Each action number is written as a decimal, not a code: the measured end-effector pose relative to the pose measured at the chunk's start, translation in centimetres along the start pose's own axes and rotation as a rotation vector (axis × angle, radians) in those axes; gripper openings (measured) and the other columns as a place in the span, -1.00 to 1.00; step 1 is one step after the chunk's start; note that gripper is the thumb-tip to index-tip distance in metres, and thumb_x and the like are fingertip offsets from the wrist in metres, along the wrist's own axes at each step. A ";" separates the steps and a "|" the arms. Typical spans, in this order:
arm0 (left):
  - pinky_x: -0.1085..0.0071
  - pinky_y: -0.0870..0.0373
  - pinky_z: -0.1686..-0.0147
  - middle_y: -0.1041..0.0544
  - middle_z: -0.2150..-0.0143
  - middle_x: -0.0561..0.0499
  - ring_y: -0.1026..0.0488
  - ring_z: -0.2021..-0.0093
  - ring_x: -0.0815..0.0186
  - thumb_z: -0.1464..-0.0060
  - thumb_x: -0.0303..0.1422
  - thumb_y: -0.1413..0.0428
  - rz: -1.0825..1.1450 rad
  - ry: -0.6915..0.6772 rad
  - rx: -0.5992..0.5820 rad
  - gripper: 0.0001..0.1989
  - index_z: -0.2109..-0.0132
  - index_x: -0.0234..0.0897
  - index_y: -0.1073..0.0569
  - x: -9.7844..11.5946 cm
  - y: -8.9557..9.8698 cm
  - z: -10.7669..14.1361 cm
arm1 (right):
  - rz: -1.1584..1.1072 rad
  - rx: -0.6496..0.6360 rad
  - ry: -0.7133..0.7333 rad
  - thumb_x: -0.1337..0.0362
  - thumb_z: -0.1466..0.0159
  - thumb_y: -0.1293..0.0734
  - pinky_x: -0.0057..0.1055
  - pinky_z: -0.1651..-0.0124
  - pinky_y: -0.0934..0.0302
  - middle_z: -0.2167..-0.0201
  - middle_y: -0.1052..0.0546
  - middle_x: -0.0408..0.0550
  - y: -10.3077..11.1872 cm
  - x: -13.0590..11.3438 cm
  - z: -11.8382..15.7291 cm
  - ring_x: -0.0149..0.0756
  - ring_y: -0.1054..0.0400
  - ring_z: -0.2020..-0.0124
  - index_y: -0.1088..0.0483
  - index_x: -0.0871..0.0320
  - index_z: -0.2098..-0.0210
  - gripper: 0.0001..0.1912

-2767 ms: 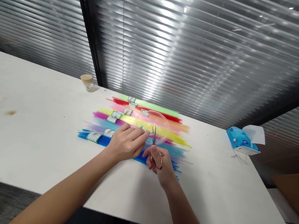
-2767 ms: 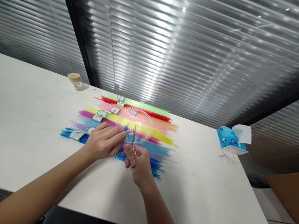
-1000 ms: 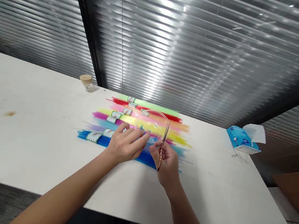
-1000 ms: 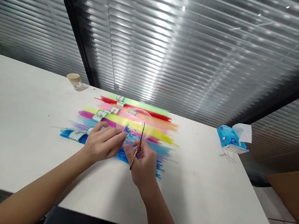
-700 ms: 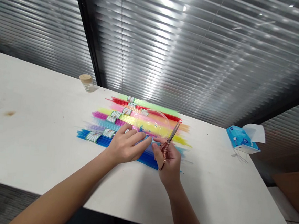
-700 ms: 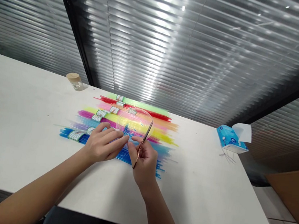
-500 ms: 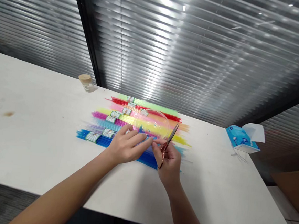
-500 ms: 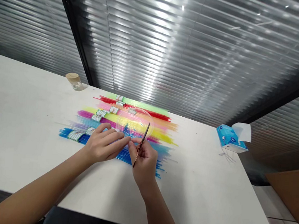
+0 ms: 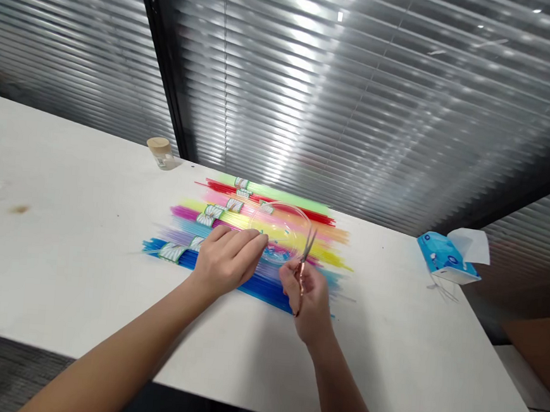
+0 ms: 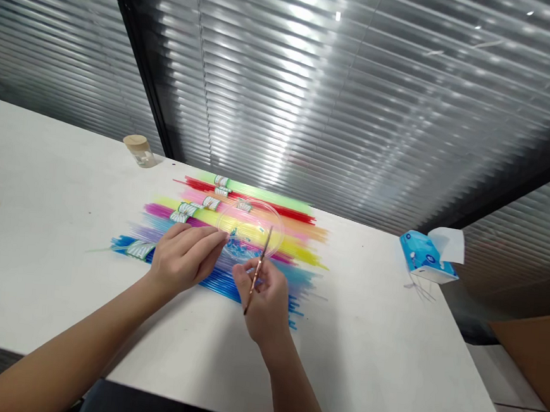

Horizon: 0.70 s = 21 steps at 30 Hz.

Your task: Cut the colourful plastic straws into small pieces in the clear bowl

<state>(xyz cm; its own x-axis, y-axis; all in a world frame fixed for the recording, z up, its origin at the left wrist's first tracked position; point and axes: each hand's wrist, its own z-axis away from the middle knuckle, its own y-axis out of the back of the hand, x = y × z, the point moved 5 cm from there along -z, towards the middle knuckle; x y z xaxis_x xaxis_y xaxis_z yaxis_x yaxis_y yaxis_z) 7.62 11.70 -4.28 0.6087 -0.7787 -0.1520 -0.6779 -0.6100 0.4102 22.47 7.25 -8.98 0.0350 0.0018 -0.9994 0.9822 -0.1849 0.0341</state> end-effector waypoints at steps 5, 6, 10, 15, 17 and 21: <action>0.36 -0.26 0.37 -0.62 0.33 0.01 -0.51 0.42 0.37 -0.15 -0.53 -0.13 -0.014 -0.009 0.005 -0.84 0.12 -0.29 -0.43 0.0 0.0 0.0 | 0.079 -0.157 -0.089 -0.08 -0.23 -0.41 -0.43 0.51 0.11 0.63 -0.19 -0.27 -1.1 0.9 0.2 -0.45 0.04 0.58 -0.33 0.14 0.42 -0.59; 0.36 -0.25 0.37 -0.62 0.32 0.01 -0.50 0.42 0.37 -0.15 -0.53 -0.13 -0.020 -0.015 0.000 -0.85 0.12 -0.29 -0.43 0.1 0.0 0.0 | 0.071 -0.158 -0.090 -0.09 -0.23 -0.40 -0.43 0.51 0.10 0.63 -0.19 -0.26 -1.1 1.0 0.2 -0.45 0.03 0.58 -0.33 0.14 0.42 -0.58; 0.34 -0.21 0.36 -0.62 0.29 0.03 -0.43 0.47 0.41 -0.17 -0.51 -0.10 -0.047 -0.025 -0.038 -0.85 0.11 -0.26 -0.44 0.1 -0.2 0.0 | 0.054 -0.166 -0.092 -0.11 -0.23 -0.40 -0.42 0.50 0.13 0.62 -0.19 -0.26 -1.0 1.1 0.1 -0.44 0.02 0.56 -0.32 0.15 0.43 -0.56; 0.32 -0.18 0.34 -0.59 0.30 0.04 -0.37 0.50 0.41 -0.15 -0.54 -0.05 -0.044 -0.040 -0.062 -0.81 0.12 -0.25 -0.45 0.3 -0.3 0.0 | 0.039 -0.184 -0.098 -0.11 -0.21 -0.41 -0.42 0.49 0.14 0.61 -0.18 -0.25 -1.0 1.0 0.1 -0.43 0.03 0.55 -0.33 0.15 0.43 -0.56; 0.32 -0.17 0.35 -0.59 0.32 0.04 -0.36 0.51 0.41 -0.14 -0.54 -0.04 -0.042 -0.058 -0.058 -0.81 0.12 -0.25 -0.44 0.4 -0.3 -0.1 | 0.036 -0.185 -0.102 -0.11 -0.22 -0.40 -0.41 0.49 0.15 0.61 -0.16 -0.26 -1.0 1.0 0.1 -0.43 0.05 0.55 -0.32 0.15 0.44 -0.55; 0.32 -0.17 0.36 -0.59 0.33 0.04 -0.34 0.52 0.41 -0.13 -0.56 -0.02 -0.051 -0.080 -0.043 -0.80 0.14 -0.24 -0.42 0.5 -0.2 -0.3 | 0.032 -0.185 -0.099 -0.11 -0.22 -0.40 -0.41 0.49 0.18 0.60 -0.15 -0.26 -0.9 1.0 0.0 -0.43 0.08 0.54 -0.32 0.16 0.44 -0.55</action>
<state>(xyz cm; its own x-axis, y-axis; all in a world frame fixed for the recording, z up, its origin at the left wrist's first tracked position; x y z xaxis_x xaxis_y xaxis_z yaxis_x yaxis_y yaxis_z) 8.24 11.49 -4.17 0.6064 -0.7568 -0.2441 -0.6272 -0.6439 0.4383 21.57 7.40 -9.99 0.0574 -0.0994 -0.9934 0.9983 0.0002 0.0577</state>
